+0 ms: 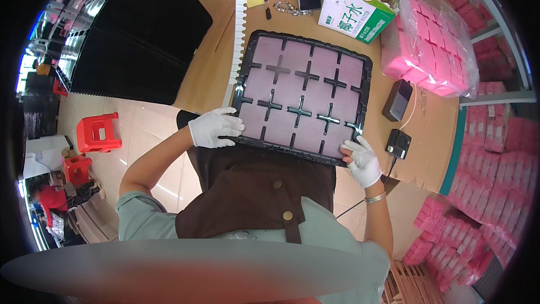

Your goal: The person assembles pink foam dividers into a black plastic tray by hand.

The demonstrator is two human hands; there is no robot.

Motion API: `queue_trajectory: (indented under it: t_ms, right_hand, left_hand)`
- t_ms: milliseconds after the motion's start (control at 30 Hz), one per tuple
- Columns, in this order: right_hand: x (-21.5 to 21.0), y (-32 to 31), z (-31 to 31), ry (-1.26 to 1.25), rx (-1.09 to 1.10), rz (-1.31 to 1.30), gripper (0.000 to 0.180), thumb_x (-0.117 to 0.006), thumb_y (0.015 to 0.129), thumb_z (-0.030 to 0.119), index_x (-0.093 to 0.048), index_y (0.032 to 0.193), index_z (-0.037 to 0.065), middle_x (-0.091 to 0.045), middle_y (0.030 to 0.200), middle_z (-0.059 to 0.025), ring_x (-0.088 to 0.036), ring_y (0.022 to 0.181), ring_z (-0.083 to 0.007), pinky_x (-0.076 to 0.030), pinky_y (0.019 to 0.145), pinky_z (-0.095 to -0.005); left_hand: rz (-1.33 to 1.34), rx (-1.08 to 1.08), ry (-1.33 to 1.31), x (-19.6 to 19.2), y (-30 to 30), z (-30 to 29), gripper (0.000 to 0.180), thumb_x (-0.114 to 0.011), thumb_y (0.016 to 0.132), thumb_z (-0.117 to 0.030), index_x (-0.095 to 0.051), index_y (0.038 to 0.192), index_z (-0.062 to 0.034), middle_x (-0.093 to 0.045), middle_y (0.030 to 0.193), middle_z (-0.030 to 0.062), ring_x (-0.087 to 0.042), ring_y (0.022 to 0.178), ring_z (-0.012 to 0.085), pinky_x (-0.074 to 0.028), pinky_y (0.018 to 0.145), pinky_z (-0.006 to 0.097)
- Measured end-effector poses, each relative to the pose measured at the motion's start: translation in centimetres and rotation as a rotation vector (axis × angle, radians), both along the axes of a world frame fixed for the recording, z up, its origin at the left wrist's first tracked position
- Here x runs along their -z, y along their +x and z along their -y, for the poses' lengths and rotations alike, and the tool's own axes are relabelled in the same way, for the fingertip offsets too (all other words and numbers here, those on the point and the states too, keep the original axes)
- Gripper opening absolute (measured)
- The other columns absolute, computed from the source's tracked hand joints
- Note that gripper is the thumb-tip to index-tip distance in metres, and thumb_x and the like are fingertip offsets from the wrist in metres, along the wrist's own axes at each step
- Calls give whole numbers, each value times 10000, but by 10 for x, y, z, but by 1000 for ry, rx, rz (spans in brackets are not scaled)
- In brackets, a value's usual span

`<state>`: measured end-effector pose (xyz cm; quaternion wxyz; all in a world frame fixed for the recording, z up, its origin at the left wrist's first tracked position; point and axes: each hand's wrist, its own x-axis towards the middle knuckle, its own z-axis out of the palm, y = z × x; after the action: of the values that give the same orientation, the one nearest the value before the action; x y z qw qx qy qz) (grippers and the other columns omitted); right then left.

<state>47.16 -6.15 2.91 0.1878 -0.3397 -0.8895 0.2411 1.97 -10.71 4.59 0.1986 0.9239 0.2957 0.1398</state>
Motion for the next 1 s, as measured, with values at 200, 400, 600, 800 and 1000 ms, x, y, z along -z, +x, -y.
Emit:
queue_trajectory:
  t_ms: [200,400,600,800,1000]
  right_hand:
    - [-7,-12,3,-9,12,-67,254,-647,781,274,-677,890,46,-652,974,-140,-569,994,-396,-415,942,-445]
    - [-1,16,14,19,149,-36,146,-659,731,107,-640,851,26,-652,897,-144,-602,907,-355,-465,848,-423]
    - [19,-14,19,-343,826,36,514,-728,694,275,-557,1071,-30,-604,914,-199,-604,852,-312,-475,757,-376]
    - [35,-34,26,-81,912,32,538,-744,688,286,-532,1053,-48,-516,897,-185,-543,795,-329,-448,732,-393]
    - [59,-4,29,185,899,-167,420,-689,750,262,-527,992,-42,-487,848,-160,-500,793,-307,-411,714,-398]
  left_hand:
    - [-20,-86,-16,2,29,7,218,-655,731,-161,-593,921,-73,-603,905,90,-567,884,253,-381,929,385]
    - [135,-337,-51,10,19,18,112,-654,726,-127,-605,800,-60,-569,699,84,-553,787,273,-434,746,370]
    - [23,-1198,-234,14,60,40,549,-722,720,-287,-513,1137,2,-536,1041,189,-568,907,332,-471,782,405]
    - [-64,-1331,-251,33,67,28,680,-721,709,-356,-446,1203,23,-495,1105,222,-541,989,377,-465,828,419]
    - [643,-1309,-320,32,76,46,497,-659,802,-190,-474,1195,52,-542,1121,185,-535,1044,262,-406,913,337]
